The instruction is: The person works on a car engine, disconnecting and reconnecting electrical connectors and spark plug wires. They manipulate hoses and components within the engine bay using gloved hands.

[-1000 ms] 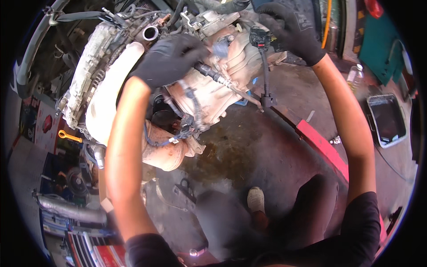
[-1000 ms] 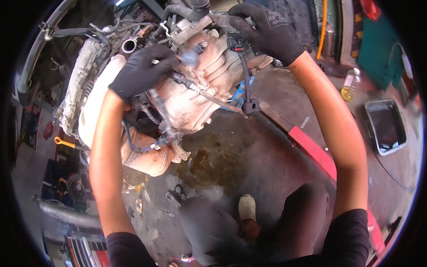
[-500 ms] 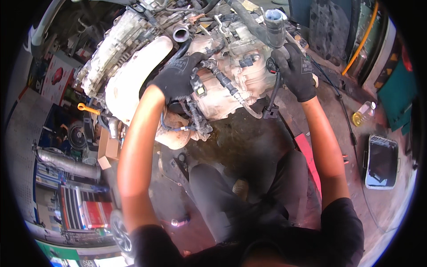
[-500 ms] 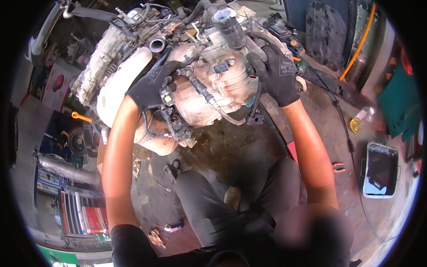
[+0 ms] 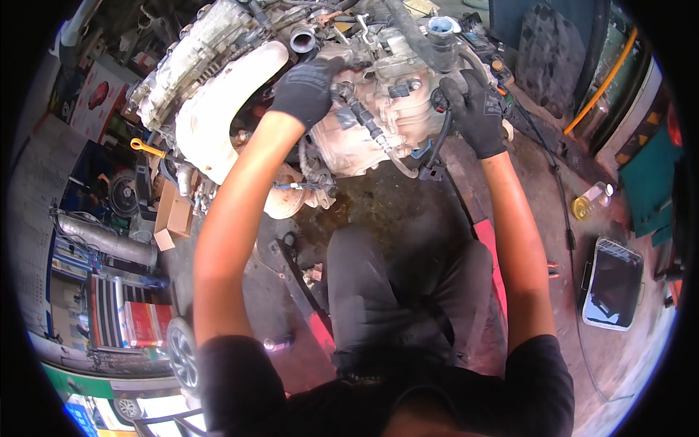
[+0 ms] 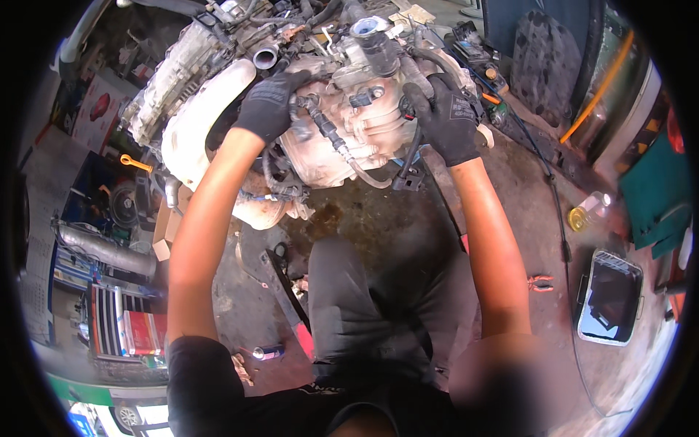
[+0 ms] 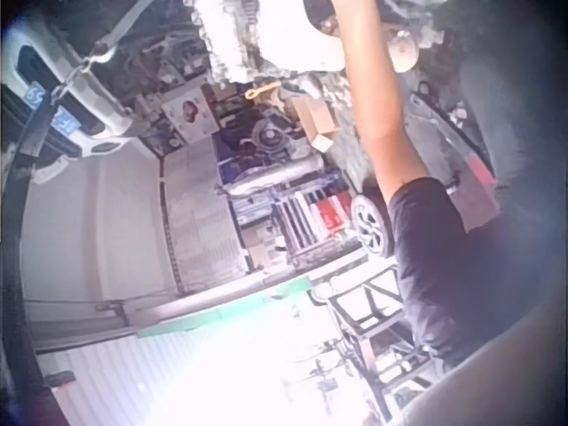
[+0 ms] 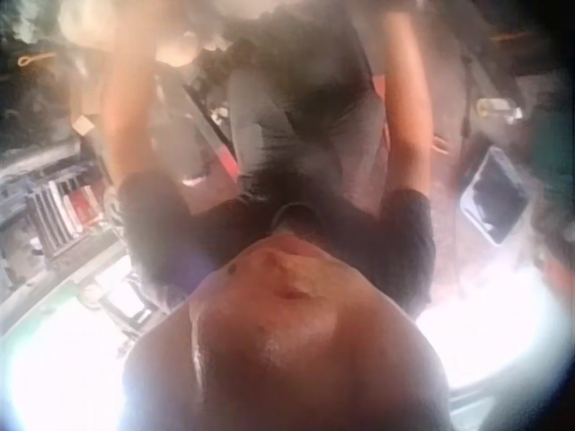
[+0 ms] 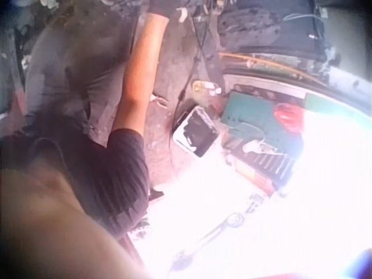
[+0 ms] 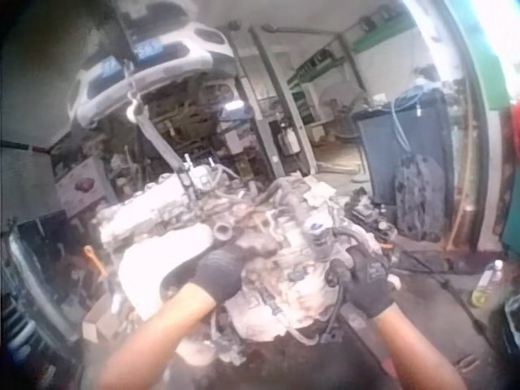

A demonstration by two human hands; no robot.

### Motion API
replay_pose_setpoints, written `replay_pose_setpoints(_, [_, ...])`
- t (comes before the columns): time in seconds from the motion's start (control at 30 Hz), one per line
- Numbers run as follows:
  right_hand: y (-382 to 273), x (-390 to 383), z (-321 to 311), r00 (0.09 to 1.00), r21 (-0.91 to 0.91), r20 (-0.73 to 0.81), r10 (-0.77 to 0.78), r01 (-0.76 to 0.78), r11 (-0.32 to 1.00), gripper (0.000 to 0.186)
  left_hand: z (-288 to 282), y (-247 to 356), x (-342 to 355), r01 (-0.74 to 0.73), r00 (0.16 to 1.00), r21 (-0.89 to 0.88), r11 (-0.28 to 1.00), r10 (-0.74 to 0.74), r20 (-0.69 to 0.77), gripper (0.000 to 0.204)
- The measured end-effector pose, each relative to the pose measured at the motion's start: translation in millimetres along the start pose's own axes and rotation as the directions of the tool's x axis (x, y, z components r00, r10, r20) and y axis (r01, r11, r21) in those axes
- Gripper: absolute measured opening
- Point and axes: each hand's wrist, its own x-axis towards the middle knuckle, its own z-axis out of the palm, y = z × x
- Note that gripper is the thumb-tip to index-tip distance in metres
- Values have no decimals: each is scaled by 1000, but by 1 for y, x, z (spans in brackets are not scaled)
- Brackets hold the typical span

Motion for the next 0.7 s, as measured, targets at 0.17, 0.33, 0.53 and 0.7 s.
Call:
replay_pose_setpoints(0.17, [-5, 1, -3, 997, -53, 82, 12, -8, 999, 28, -6, -1, 17, 38, 999, -360, 932, -26, 37, 34])
replay_pose_setpoints(0.33, [1, -1, -6, 998, -43, 39, 42, -40, 998, 37, -20, 59, 9, -124, 992, -60, 990, 124, -9, 26])
replay_pose_setpoints(0.53, [-12, -1, 2, 994, -76, 47, 103, -99, 992, 36, -10, 122, -4, -100, 977, 302, 948, 35, 212, 36])
replay_pose_setpoints(0.7, [-16, 7, 1, 994, -103, 47, 95, -90, 991, 34, -3, 147, -23, 87, 975, 329, 940, -148, 164, 68])
